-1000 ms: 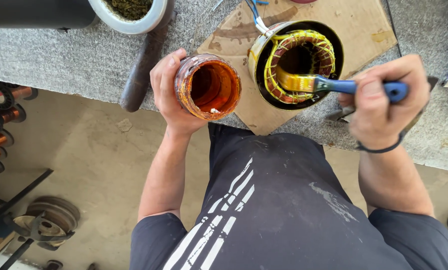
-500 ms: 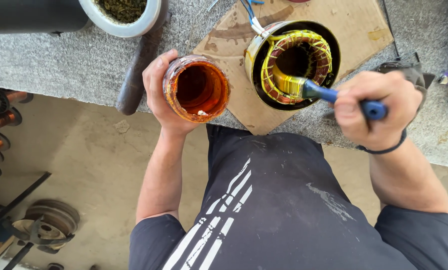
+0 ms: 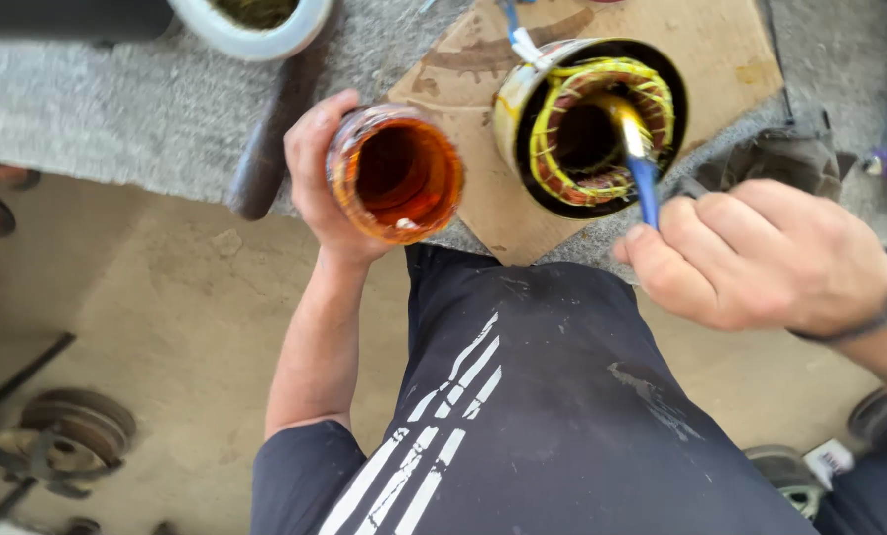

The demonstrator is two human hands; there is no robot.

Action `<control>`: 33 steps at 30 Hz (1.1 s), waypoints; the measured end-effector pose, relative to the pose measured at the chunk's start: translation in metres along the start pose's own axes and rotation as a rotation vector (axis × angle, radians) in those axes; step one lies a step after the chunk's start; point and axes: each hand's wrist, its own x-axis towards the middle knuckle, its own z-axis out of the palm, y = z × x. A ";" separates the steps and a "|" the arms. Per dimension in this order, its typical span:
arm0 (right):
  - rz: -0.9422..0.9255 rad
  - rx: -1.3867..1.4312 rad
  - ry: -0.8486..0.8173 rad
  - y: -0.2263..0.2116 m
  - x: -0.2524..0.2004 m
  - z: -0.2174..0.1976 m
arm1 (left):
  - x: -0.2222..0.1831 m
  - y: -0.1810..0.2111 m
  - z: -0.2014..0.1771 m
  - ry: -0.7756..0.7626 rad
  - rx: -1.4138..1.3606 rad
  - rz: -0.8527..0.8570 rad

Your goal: Applying insulating varnish to the copper windings of an electric motor stator using a brush

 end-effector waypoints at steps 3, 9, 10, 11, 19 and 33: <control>-0.140 0.007 -0.145 0.005 0.014 -0.010 | 0.003 0.000 -0.003 -0.016 0.011 -0.007; -0.216 -0.083 -0.341 0.003 0.013 -0.014 | 0.000 -0.005 0.000 -0.017 0.063 0.039; -0.151 0.013 -0.323 0.003 0.018 -0.016 | 0.000 -0.005 0.000 -0.010 0.046 0.041; -0.085 0.107 -0.305 0.004 0.023 -0.019 | -0.001 -0.005 0.000 -0.002 0.029 0.044; 0.439 0.099 -0.788 0.028 0.044 -0.008 | -0.006 -0.008 0.000 0.040 0.003 0.025; -0.392 0.325 -0.282 0.056 0.052 0.012 | -0.004 -0.013 0.004 0.093 -0.009 0.048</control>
